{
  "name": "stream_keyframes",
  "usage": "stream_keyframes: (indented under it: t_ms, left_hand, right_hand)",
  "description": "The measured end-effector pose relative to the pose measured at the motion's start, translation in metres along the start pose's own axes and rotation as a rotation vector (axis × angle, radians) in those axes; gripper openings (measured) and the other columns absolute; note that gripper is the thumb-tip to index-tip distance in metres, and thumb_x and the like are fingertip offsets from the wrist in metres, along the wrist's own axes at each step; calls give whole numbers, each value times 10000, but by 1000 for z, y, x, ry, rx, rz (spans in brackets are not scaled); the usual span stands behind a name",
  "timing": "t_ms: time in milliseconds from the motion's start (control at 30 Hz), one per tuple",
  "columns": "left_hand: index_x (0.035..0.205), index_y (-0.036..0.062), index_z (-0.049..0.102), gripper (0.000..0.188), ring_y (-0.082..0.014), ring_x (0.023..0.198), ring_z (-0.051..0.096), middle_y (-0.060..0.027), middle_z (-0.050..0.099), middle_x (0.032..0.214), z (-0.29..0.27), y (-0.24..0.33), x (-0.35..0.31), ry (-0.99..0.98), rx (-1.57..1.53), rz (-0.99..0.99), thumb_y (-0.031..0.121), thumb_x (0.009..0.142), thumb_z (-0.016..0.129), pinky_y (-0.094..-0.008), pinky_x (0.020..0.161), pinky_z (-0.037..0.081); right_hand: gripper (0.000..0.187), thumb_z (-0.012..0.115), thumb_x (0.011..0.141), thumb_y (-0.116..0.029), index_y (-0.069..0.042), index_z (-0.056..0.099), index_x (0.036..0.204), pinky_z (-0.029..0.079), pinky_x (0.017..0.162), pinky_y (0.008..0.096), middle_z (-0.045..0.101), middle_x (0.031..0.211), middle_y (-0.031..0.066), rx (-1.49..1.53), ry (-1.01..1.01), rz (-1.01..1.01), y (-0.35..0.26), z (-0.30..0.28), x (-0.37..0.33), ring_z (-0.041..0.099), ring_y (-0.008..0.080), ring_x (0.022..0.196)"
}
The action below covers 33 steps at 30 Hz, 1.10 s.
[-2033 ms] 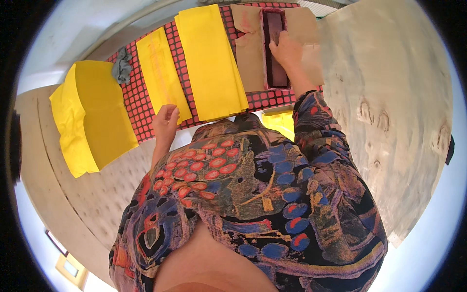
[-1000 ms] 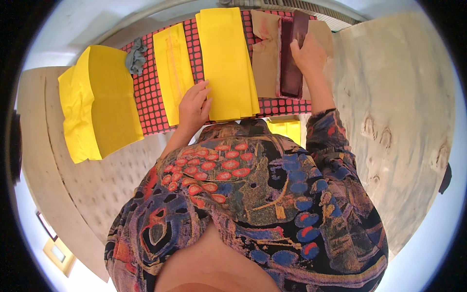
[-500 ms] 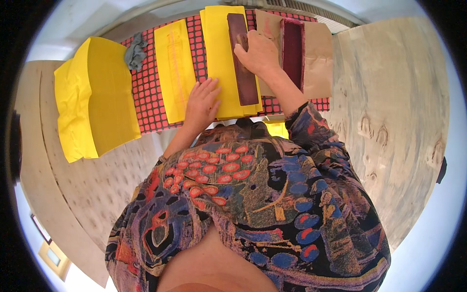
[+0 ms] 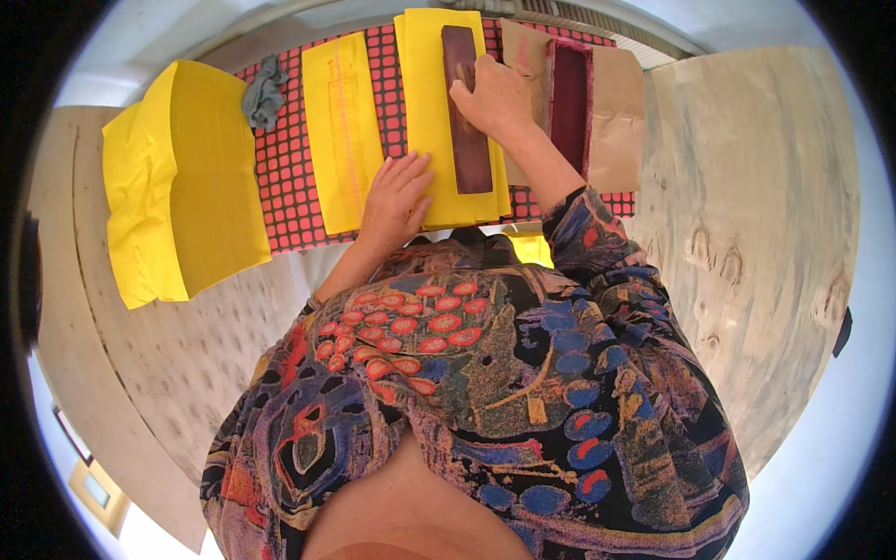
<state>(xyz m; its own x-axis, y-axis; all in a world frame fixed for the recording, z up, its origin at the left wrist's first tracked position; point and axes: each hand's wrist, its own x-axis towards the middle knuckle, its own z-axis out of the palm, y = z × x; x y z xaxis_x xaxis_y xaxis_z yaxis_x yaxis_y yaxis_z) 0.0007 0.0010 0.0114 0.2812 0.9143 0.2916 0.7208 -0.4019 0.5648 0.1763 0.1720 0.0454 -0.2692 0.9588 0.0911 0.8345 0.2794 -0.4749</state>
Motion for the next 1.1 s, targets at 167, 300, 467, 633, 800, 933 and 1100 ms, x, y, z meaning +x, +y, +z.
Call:
stream_keyframes:
  t_ms: [167, 300, 467, 633, 800, 933, 1100]
  left_hand:
    - [1124, 10, 614, 338, -336, 1294, 470, -161, 554, 1326, 3, -2, -1, -4, -12, 9, 84, 796, 654, -517, 1094, 324]
    - [1120, 10, 612, 335, -338, 1289, 474, -160, 556, 1323, 1, -4, -4, 11, -25, 20, 81, 795, 655, -516, 1090, 330]
    - [1116, 19, 613, 332, -338, 1269, 495, -151, 568, 1311, 4, -1, 3, 44, -37, 20, 75, 791, 657, -515, 1079, 347]
    - [1126, 35, 618, 331, -320, 1233, 534, -136, 602, 1268, 3, -8, -4, 99, -31, 6, 68, 799, 655, -503, 1065, 371]
    - [1086, 38, 642, 287, -307, 1151, 592, -119, 640, 1199, 1, -12, -11, 161, -55, -29, 65, 801, 652, -481, 1006, 439]
    - [1053, 42, 655, 269, -297, 1124, 604, -110, 649, 1162, 1, -3, -13, 128, -50, 70, 69, 785, 661, -472, 991, 451]
    - [1031, 45, 656, 260, -293, 1122, 604, -106, 652, 1143, 8, 10, -16, 40, -59, 160, 85, 775, 673, -469, 995, 449]
  right_hand:
    - [393, 602, 829, -353, 29, 593, 926, 481, 774, 484, 641, 904, 220, -11, 15, 4, 0, 1, 0, 620, 398, 871]
    - [395, 603, 828, -356, 28, 592, 922, 481, 770, 484, 640, 896, 221, -11, 14, 3, -1, 4, -1, 620, 398, 869]
    - [410, 604, 808, -348, 53, 594, 889, 523, 740, 479, 662, 819, 253, -36, 107, -83, 9, 1, 2, 664, 399, 807]
    - [435, 612, 810, -380, 29, 619, 957, 512, 738, 486, 677, 863, 229, -60, 105, -84, 9, 2, 4, 659, 394, 824]
    - [391, 632, 824, -303, 59, 582, 964, 486, 790, 514, 619, 889, 275, -66, 30, 4, 0, -6, 2, 603, 433, 889]
    - [389, 631, 829, -299, 62, 580, 963, 490, 781, 509, 618, 883, 273, -60, 19, 16, -5, -10, 0, 602, 433, 885]
    - [402, 631, 829, -302, 71, 583, 971, 491, 795, 507, 627, 879, 272, -55, 2, 35, -7, -14, -2, 614, 423, 875]
